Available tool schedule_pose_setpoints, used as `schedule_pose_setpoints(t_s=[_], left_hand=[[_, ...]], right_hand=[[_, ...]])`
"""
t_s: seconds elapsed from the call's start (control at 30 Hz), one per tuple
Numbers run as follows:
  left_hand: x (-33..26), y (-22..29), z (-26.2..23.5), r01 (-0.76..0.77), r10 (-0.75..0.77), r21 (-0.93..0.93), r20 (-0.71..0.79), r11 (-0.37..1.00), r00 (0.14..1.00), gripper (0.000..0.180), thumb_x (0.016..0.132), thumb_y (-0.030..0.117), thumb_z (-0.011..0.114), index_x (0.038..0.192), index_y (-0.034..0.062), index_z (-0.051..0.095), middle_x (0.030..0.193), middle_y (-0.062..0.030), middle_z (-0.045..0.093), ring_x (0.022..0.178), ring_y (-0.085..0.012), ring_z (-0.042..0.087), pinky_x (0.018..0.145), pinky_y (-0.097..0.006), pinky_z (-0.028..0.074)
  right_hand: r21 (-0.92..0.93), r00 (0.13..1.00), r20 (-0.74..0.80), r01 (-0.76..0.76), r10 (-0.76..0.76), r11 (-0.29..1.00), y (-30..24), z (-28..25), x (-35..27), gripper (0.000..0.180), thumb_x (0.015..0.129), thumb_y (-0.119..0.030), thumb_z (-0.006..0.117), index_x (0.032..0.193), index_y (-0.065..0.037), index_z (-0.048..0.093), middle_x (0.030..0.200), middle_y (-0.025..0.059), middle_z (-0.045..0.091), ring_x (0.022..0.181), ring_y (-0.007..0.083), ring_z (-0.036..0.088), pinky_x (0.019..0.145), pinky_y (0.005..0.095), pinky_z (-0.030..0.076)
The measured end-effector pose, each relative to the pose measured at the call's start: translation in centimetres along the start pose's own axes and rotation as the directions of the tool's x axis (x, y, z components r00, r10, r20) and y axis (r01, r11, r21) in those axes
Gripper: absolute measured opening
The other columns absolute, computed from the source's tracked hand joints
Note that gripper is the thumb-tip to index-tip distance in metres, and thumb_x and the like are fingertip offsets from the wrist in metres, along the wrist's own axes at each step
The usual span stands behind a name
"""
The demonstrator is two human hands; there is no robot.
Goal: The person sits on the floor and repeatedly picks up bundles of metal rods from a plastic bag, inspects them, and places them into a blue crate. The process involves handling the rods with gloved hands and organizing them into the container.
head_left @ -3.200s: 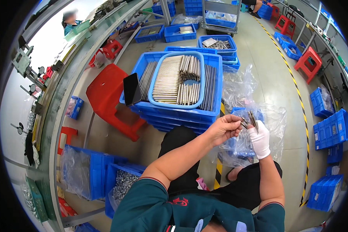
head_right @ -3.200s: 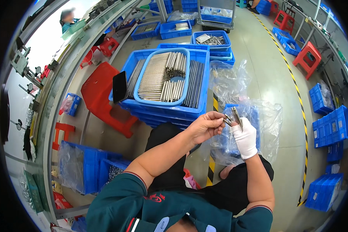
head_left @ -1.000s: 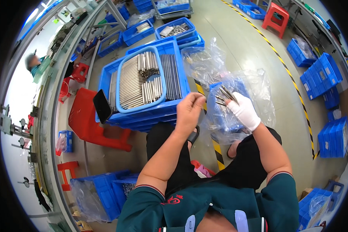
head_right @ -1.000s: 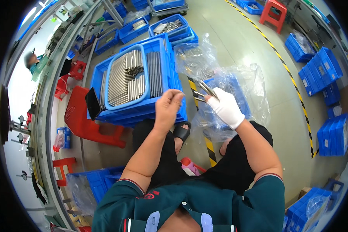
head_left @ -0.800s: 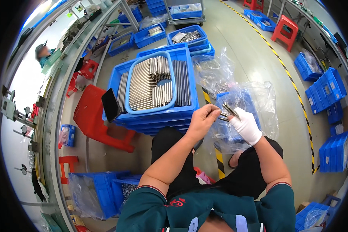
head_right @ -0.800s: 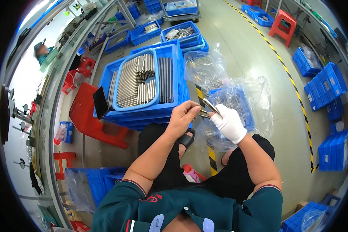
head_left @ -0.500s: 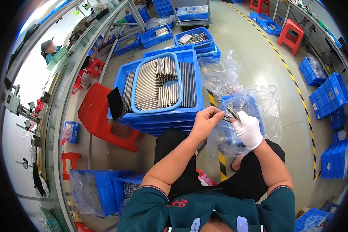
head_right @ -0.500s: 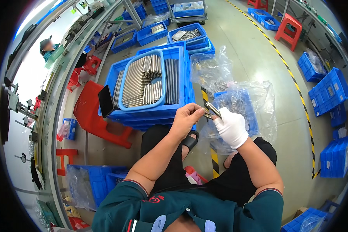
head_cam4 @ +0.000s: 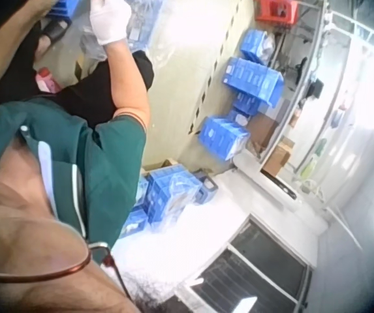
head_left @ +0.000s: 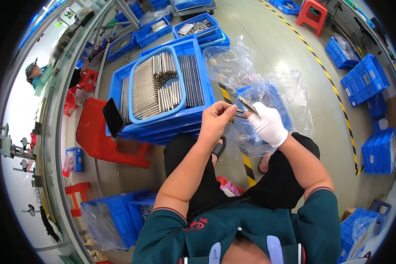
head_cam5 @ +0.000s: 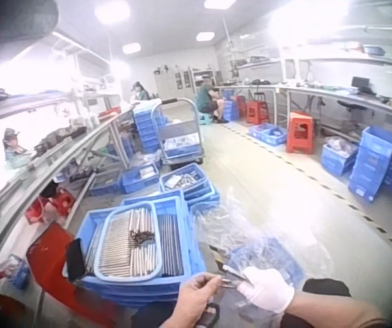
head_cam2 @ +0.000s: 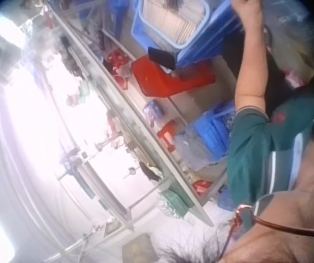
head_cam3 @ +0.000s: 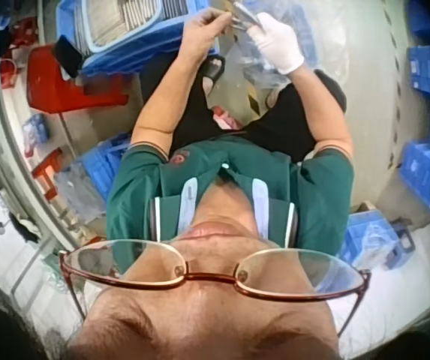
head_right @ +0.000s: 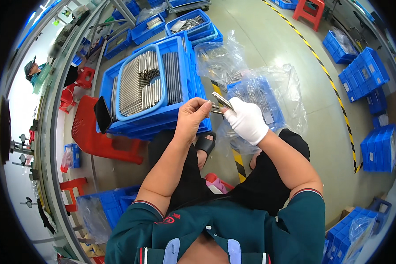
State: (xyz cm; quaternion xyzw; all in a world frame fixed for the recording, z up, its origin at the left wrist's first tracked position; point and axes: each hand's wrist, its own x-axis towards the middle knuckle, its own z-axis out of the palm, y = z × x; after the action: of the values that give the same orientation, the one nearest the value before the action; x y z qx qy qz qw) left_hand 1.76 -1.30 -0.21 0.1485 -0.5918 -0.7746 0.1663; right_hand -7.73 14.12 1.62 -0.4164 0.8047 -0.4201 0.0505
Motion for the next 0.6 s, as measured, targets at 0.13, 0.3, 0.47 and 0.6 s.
schedule_pose_setpoints(t_s=[0.13, 0.3, 0.47, 0.6], left_hand=[[0.11, -0.06, -0.40, 0.047, -0.046, -0.037, 0.029, 0.998, 0.999, 0.018, 0.091, 0.021, 0.060, 0.085, 0.0046, 0.061, 0.067, 0.0018, 0.054, 0.057, -0.0042, 0.043, 0.053, -0.019, 0.034], [0.21, 0.09, -0.43, 0.055, -0.053, -0.037, 0.053, 0.998, 0.997, 0.020, 0.094, 0.023, 0.056, 0.086, 0.0046, 0.061, 0.068, 0.0014, 0.053, 0.058, -0.0044, 0.043, 0.054, -0.020, 0.034], [0.13, 0.15, -0.34, 0.105, -0.102, -0.050, 0.073, 0.993, 0.992, 0.020, 0.094, 0.021, 0.056, 0.089, 0.0025, 0.062, 0.069, 0.0009, 0.053, 0.059, -0.0043, 0.043, 0.055, -0.020, 0.035], [-0.17, 0.51, 0.18, -0.026, 0.021, 0.115, 0.040, 0.993, 0.999, 0.020, 0.092, 0.019, 0.057, 0.092, -0.0002, 0.063, 0.072, 0.0010, 0.055, 0.064, -0.0047, 0.046, 0.058, -0.019, 0.036]], right_hand=[[-0.012, 1.000, 0.025, -0.014, 0.015, 1.000, -0.04, -0.04, 0.07, 0.019, 0.086, -0.023, 0.061, 0.083, -0.005, 0.055, 0.062, 0.0164, 0.055, 0.059, 0.0345, 0.056, 0.054, 0.0397, 0.043], [0.030, 0.995, 0.076, -0.066, 0.064, 0.997, -0.07, -0.45, 0.26, 0.021, 0.086, -0.025, 0.060, 0.084, -0.005, 0.055, 0.063, 0.0162, 0.055, 0.059, 0.0342, 0.056, 0.054, 0.0394, 0.043], [0.042, 0.990, 0.103, -0.097, 0.092, 0.994, -0.33, -0.68, 0.20, 0.022, 0.087, -0.026, 0.060, 0.085, -0.005, 0.055, 0.063, 0.0160, 0.055, 0.059, 0.0339, 0.056, 0.054, 0.0392, 0.043], [0.045, 0.991, 0.104, -0.092, 0.087, 0.995, -0.15, -0.75, 0.23, 0.022, 0.087, -0.026, 0.060, 0.086, -0.004, 0.055, 0.063, 0.0158, 0.054, 0.058, 0.0329, 0.055, 0.055, 0.0383, 0.043]])
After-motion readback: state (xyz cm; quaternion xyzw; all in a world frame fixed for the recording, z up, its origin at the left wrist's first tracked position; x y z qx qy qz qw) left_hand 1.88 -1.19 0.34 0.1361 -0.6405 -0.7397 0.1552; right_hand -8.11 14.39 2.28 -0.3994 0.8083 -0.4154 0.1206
